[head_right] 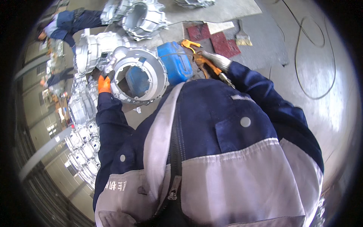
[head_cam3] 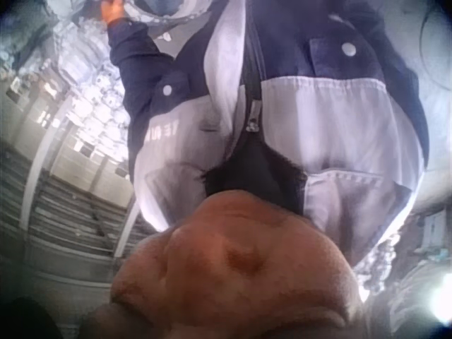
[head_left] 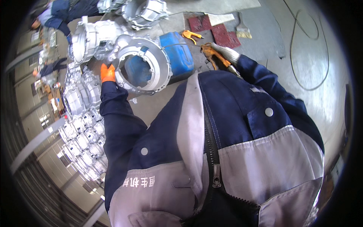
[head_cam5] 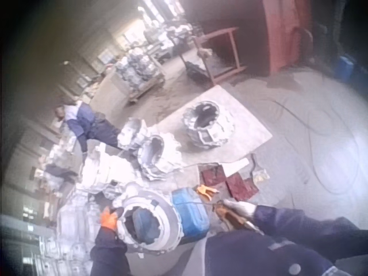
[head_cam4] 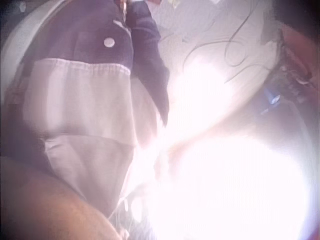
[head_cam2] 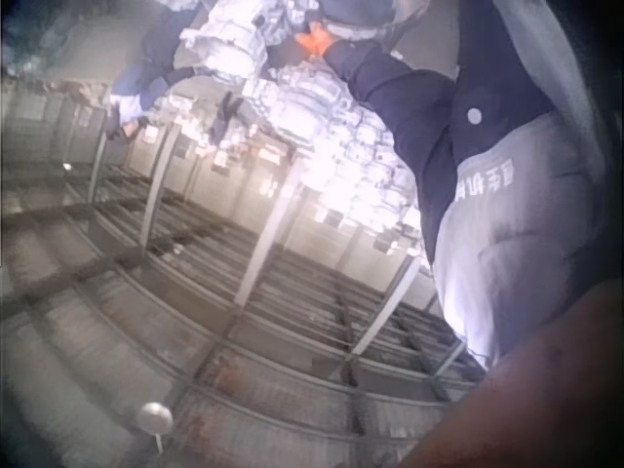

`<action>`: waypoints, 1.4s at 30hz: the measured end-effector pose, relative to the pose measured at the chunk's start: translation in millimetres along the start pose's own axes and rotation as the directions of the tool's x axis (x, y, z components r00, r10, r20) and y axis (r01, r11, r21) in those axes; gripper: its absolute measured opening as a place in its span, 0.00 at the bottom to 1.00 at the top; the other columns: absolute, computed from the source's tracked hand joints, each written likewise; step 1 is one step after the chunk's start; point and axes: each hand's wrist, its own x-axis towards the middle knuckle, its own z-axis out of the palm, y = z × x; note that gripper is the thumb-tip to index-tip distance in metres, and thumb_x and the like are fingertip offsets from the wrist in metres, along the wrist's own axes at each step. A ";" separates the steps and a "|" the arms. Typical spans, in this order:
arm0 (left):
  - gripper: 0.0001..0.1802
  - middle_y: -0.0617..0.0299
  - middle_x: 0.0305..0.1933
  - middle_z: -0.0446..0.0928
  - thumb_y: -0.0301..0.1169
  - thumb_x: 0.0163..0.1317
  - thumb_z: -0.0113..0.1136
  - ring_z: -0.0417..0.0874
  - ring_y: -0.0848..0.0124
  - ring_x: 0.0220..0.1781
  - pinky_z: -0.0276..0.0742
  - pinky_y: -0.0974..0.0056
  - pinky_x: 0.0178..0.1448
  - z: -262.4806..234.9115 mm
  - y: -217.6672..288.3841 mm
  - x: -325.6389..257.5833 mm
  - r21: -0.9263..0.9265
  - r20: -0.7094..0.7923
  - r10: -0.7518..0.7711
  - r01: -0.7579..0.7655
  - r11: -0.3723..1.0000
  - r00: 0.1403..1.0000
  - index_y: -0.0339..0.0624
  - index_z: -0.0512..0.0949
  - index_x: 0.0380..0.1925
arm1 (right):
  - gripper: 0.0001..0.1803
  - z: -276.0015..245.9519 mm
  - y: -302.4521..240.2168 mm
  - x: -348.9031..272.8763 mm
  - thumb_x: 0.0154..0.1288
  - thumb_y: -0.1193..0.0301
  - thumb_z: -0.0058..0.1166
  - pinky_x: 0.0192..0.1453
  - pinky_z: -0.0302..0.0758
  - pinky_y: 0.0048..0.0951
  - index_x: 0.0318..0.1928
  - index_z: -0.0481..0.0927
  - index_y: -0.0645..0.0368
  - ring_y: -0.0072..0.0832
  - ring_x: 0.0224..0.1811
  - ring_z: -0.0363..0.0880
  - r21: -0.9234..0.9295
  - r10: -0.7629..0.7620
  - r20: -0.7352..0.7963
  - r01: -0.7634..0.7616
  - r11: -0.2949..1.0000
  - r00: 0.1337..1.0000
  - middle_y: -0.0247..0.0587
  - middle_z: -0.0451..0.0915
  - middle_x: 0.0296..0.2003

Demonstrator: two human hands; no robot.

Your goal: The person repeatedly picks up metal housings, sprays their inner surfaces with a handheld spray gun, and places them back on the table. The person also moves a blue container and stacks finished parts on a nearby pile.

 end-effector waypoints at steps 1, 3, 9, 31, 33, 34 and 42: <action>0.30 0.57 0.46 0.76 0.42 0.49 0.69 0.75 0.66 0.46 0.69 0.63 0.49 -1.9 -0.9 -17.5 -0.428 0.188 0.020 0.064 0.901 0.982 0.33 0.73 0.47 | 0.24 12.3 -10.8 -14.1 0.68 0.52 0.44 0.34 0.77 0.20 0.49 0.75 0.59 0.21 0.29 0.78 -0.100 0.058 -0.078 -0.066 0.993 0.995 0.36 0.79 0.36; 0.25 0.59 0.44 0.76 0.40 0.54 0.65 0.75 0.68 0.44 0.70 0.63 0.47 -7.3 -0.7 -25.0 -0.416 0.190 0.024 0.058 0.907 0.982 0.37 0.73 0.48 | 0.26 41.4 -31.6 -38.3 0.66 0.49 0.46 0.32 0.77 0.19 0.49 0.75 0.58 0.19 0.27 0.78 -0.228 0.100 -0.101 -0.121 0.966 0.990 0.35 0.80 0.34; 0.25 0.43 0.46 0.76 0.45 0.65 0.42 0.76 0.54 0.50 0.69 0.58 0.52 -11.7 -56.6 8.3 0.148 0.057 0.188 -0.195 0.970 0.981 0.35 0.71 0.50 | 0.27 110.1 -69.2 -53.7 0.64 0.47 0.47 0.21 0.76 0.20 0.43 0.73 0.62 0.24 0.20 0.77 -0.473 0.151 0.279 -0.001 0.881 0.948 0.40 0.77 0.26; 0.17 0.66 0.25 0.74 0.33 0.44 0.73 0.69 0.76 0.26 0.65 0.67 0.30 5.1 -11.9 -27.9 -0.329 -0.112 0.033 -0.069 0.942 0.993 0.37 0.75 0.29 | 0.31 71.4 -76.4 -95.9 0.64 0.44 0.44 0.20 0.78 0.23 0.40 0.76 0.64 0.26 0.16 0.78 -0.539 0.372 0.084 -0.272 0.797 0.924 0.41 0.77 0.19; 0.17 0.66 0.25 0.74 0.33 0.44 0.73 0.69 0.76 0.26 0.65 0.67 0.31 7.8 -12.8 -28.6 -0.354 -0.108 0.052 -0.087 0.931 0.993 0.38 0.76 0.29 | 0.31 56.1 -68.0 -97.0 0.62 0.43 0.46 0.18 0.79 0.24 0.41 0.76 0.64 0.27 0.16 0.78 -0.568 0.267 -0.028 -0.236 0.789 0.963 0.43 0.79 0.22; 0.17 0.66 0.25 0.75 0.34 0.44 0.73 0.69 0.76 0.26 0.65 0.67 0.32 6.2 -13.2 -27.1 -0.294 -0.112 0.044 -0.075 0.953 0.993 0.38 0.76 0.29 | 0.31 48.8 -66.3 -97.7 0.63 0.44 0.45 0.19 0.79 0.23 0.43 0.76 0.63 0.26 0.17 0.79 -0.584 0.281 -0.045 -0.253 0.771 0.959 0.43 0.79 0.23; 0.17 0.65 0.27 0.77 0.37 0.45 0.71 0.70 0.76 0.27 0.66 0.66 0.32 1.3 -17.8 -22.3 -0.089 -0.143 0.077 -0.090 0.992 0.987 0.39 0.77 0.30 | 0.25 32.1 -53.3 -100.4 0.70 0.52 0.40 0.21 0.79 0.22 0.47 0.75 0.63 0.24 0.22 0.80 -0.629 0.299 -0.172 -0.339 0.700 0.938 0.42 0.80 0.29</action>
